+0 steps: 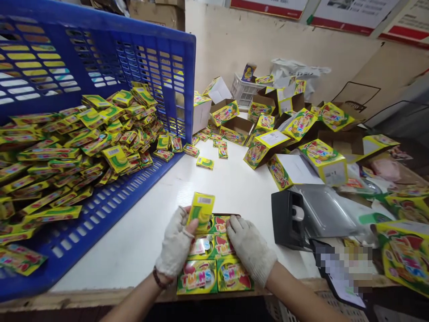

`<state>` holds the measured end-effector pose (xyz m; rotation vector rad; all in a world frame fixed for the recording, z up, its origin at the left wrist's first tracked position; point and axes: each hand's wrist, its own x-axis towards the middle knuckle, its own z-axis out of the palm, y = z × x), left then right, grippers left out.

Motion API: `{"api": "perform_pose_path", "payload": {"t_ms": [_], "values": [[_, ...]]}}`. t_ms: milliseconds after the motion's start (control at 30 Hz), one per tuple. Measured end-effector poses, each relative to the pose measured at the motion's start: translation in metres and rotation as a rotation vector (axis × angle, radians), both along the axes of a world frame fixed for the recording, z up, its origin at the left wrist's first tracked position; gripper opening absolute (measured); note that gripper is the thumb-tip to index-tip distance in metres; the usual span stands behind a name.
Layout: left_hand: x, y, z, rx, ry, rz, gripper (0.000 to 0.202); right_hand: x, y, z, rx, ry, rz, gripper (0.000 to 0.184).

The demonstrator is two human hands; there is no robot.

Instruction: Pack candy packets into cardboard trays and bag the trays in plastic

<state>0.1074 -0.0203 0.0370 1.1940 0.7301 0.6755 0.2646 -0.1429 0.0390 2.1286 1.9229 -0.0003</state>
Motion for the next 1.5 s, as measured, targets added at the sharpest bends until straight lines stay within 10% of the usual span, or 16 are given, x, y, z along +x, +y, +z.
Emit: {"api": "perform_pose_path", "payload": {"t_ms": [233, 367, 500, 600, 733, 833, 967, 1167, 1333, 1500], "values": [[0.003, -0.014, 0.002, -0.103, -0.026, -0.004, 0.046, 0.013, 0.005, 0.017, -0.003, 0.343, -0.08, 0.026], [0.007, -0.025, 0.012, -0.231, -0.091, -0.094, 0.044, 0.012, 0.001, 0.028, 0.361, 1.066, -0.327, 0.034], [0.019, -0.037, 0.025, -0.435, -0.223, -0.255, 0.046, 0.014, -0.002, 0.045, 0.362, 1.616, -0.21, 0.054], [0.026, -0.035, 0.032, -0.625, -0.252, -0.365, 0.042, 0.025, -0.005, 0.062, 0.523, 1.434, -0.085, 0.059], [0.024, -0.033, 0.031, -0.662, -0.096, -0.446, 0.042, 0.04, -0.01, 0.071, 0.523, 0.847, 0.158, 0.019], [0.021, -0.017, 0.027, -0.303, 0.198, -0.462, 0.049, 0.046, -0.013, 0.052, 0.453, 0.664, 0.131, 0.021], [0.011, 0.057, 0.033, 0.467, 0.518, 0.286, 0.021, 0.038, -0.013, 0.012, 0.297, 0.685, -0.105, 0.028], [-0.031, 0.194, 0.044, 0.486, 0.791, 0.904, 0.037, 0.004, -0.014, -0.015, 0.37, 0.634, -0.171, 0.026], [-0.045, 0.229, 0.038, 0.518, 0.888, 0.802, 0.025, -0.01, -0.016, -0.018, 0.406, 0.516, -0.105, 0.028], [-0.025, 0.171, 0.033, 0.848, 0.728, 0.535, 0.021, -0.008, -0.019, -0.025, 0.342, 0.576, -0.069, 0.039]]}}
